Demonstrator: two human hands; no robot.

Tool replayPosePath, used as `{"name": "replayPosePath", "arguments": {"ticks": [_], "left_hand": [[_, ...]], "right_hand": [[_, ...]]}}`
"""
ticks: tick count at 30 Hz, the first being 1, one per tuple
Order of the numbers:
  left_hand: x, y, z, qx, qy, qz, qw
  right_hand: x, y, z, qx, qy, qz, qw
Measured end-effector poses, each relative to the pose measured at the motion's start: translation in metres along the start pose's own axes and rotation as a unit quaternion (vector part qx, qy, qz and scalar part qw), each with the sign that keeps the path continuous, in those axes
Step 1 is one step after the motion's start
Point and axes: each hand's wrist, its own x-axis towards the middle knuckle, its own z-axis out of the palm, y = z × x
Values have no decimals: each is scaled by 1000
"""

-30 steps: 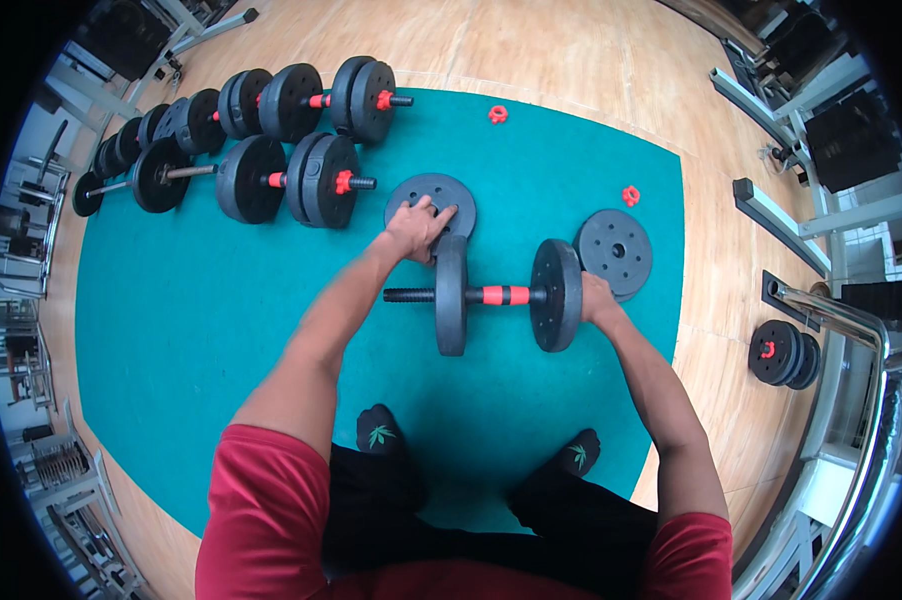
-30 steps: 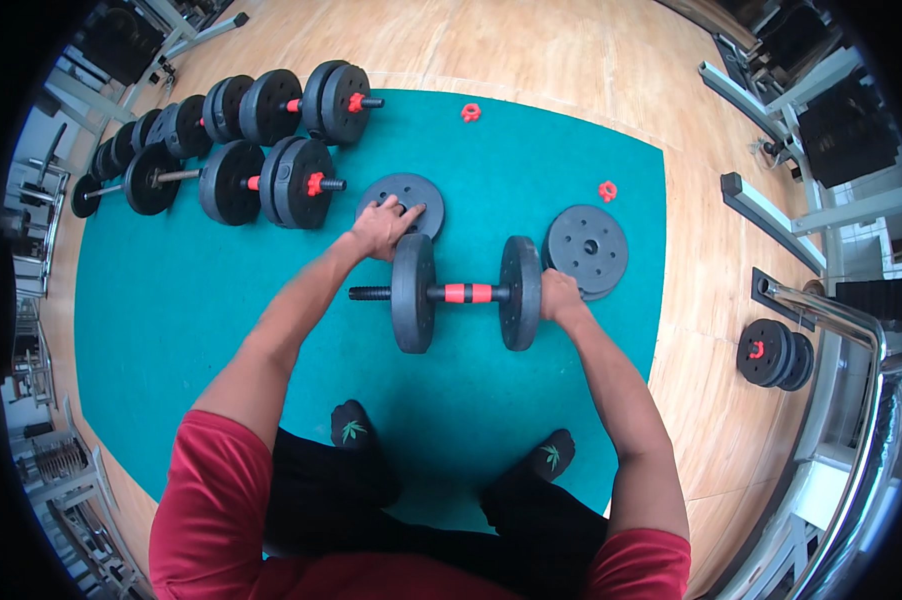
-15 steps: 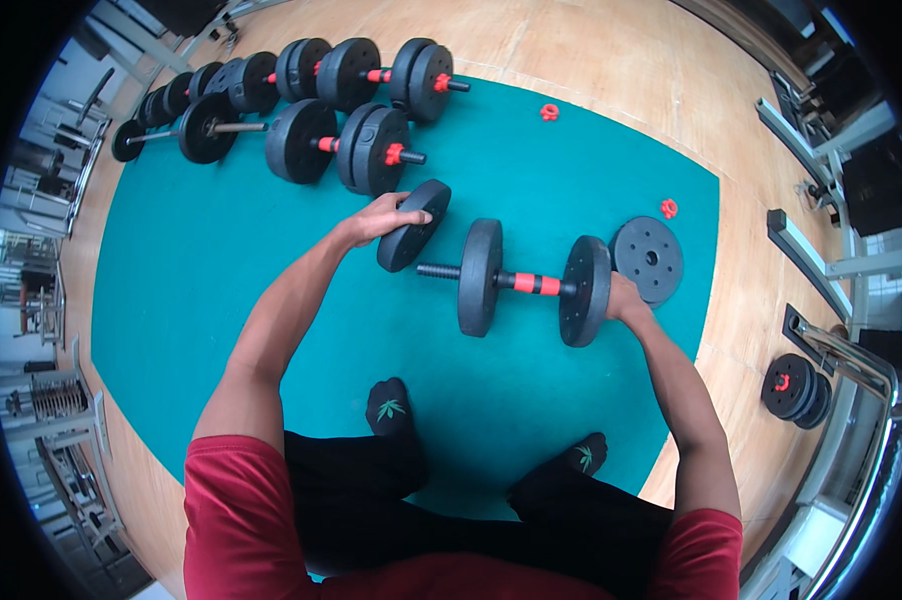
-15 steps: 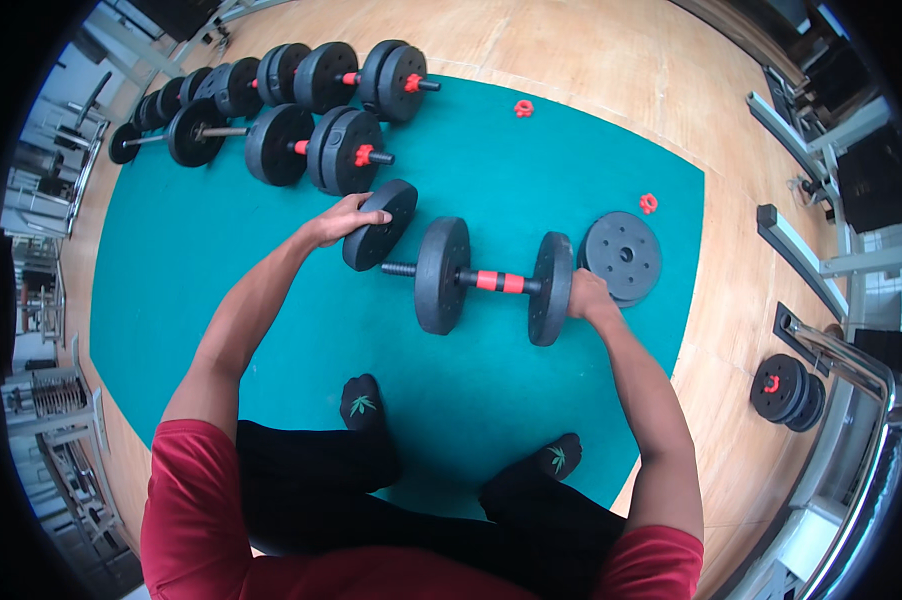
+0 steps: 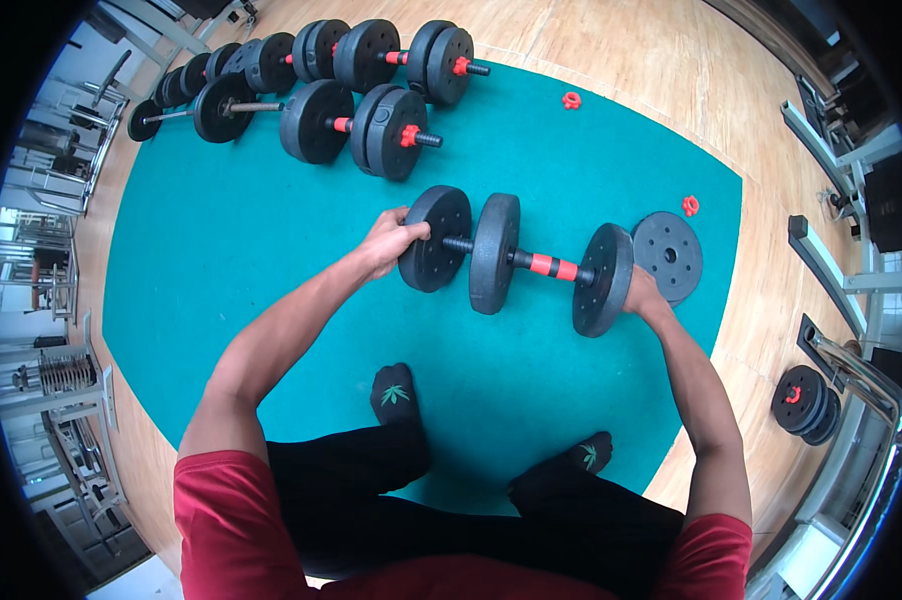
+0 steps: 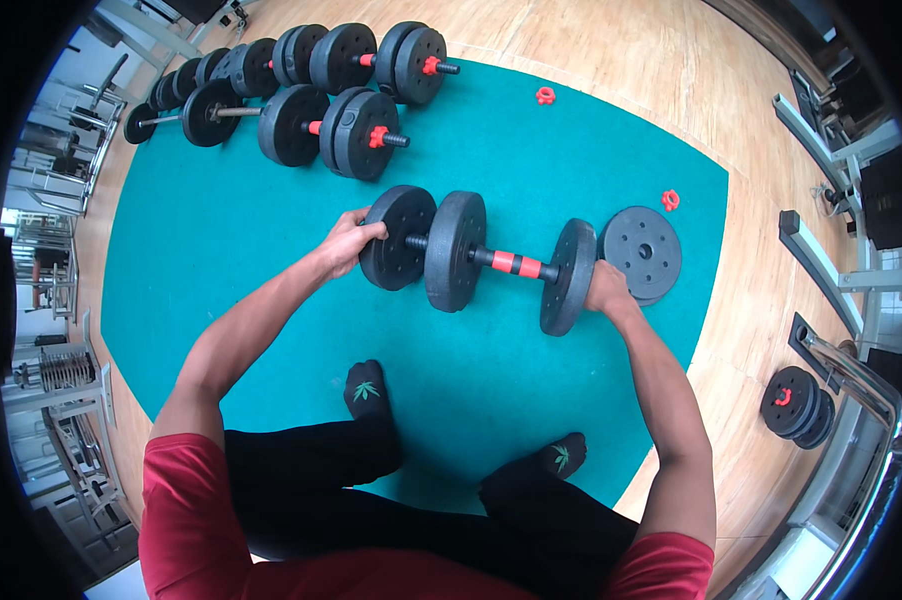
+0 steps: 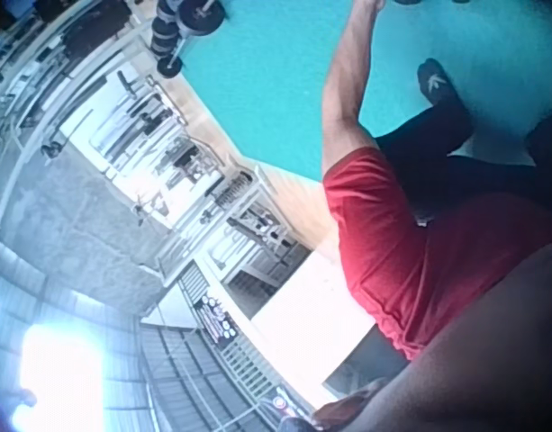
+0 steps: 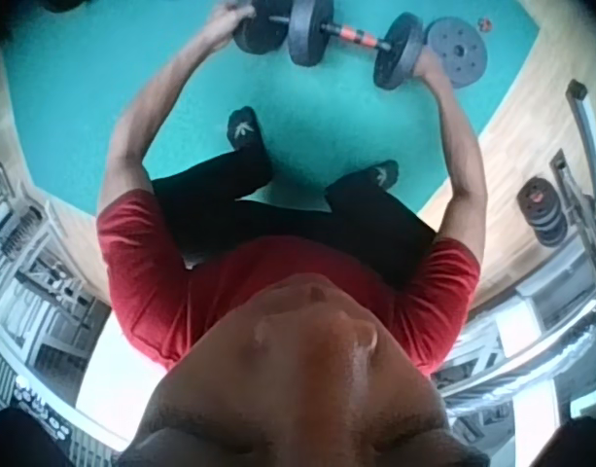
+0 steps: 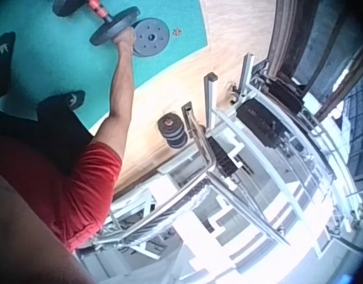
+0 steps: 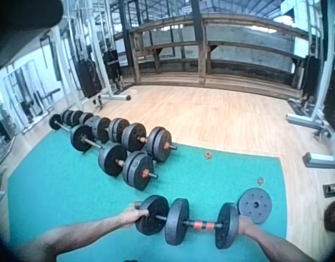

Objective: The person assembles a dumbbell by sliding weight plates onto a bar and twisting red collars onto the ends to secure them. They add multiple plates to each side of the bar while kneeling on a gym mat.

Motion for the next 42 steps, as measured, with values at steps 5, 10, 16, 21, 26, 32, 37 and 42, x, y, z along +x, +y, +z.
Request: {"name": "replayPosePath", "arguments": {"ticks": [5, 10, 16, 21, 26, 32, 37, 42], "left_hand": [[-1, -10, 17, 64, 53, -6, 997], [-8, -13, 47, 84, 19, 3, 996], [-6, 6, 45, 109, -155, -10, 982], [36, 17, 22, 560, -285, 166, 760], [59, -18, 23, 613, -263, 207, 715], [41, -14, 50, 697, -144, 138, 688], [48, -20, 52, 720, -134, 160, 662], [49, -27, 48, 707, -131, 174, 672]], "right_hand": [[-11, -20, 1, -18, 6, 21, 1000], [-21, -32, -6, -4, 22, 9, 1000], [-16, 2, 16, 19, 55, 17, 998], [-25, -36, -14, 6, 38, 82, 996], [-36, -41, -53, 77, -85, -42, 992], [-66, -47, -100, 440, -147, 20, 886], [-62, -104, -63, 186, 148, 149, 960], [-70, -96, -70, 117, 124, 135, 976]]}}
